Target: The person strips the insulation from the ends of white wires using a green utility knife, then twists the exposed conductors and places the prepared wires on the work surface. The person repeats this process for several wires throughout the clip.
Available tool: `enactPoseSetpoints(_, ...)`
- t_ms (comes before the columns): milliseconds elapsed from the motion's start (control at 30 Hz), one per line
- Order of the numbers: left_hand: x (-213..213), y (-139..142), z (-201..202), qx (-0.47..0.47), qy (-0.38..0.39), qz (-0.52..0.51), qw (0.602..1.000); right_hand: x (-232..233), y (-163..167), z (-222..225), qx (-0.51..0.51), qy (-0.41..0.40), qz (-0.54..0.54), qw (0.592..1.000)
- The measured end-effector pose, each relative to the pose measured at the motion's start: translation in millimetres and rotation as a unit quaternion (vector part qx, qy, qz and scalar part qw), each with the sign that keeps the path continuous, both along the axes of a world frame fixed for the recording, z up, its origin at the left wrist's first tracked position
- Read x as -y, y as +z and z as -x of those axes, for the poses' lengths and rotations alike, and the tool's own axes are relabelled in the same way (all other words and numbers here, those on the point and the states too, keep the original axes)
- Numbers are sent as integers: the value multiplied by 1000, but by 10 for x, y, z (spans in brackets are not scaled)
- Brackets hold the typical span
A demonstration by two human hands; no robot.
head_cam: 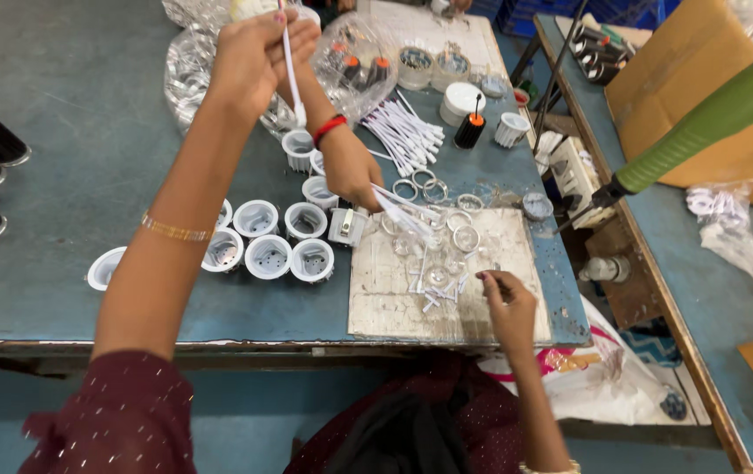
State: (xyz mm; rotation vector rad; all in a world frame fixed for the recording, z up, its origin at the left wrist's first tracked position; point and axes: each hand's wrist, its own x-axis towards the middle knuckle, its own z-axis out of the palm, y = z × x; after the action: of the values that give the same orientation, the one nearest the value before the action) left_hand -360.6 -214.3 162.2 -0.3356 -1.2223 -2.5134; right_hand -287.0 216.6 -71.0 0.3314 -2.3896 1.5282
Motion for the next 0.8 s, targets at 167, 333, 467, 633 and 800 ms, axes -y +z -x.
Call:
enactPoseSetpoints(167,-213,350,187,63,104,-66,990,236,-97,-85,-14,-37,-28,999)
enactPoseSetpoints(333,-631,322,249,92,141,-31,985,268,8,-101,-10,-30,-29,999)
enactPoseSetpoints(467,-1060,179,300,58,36,-33,997,272,74,-125,-24,-26,-50,998)
enactPoseSetpoints(633,-1359,109,366,104,52,-61,991,229,81,-157,-20,-41,-26,999)
enactPoseSetpoints(800,-1384,187,297,171,131,50,975,151,60,-165,-17,-42,-26,999)
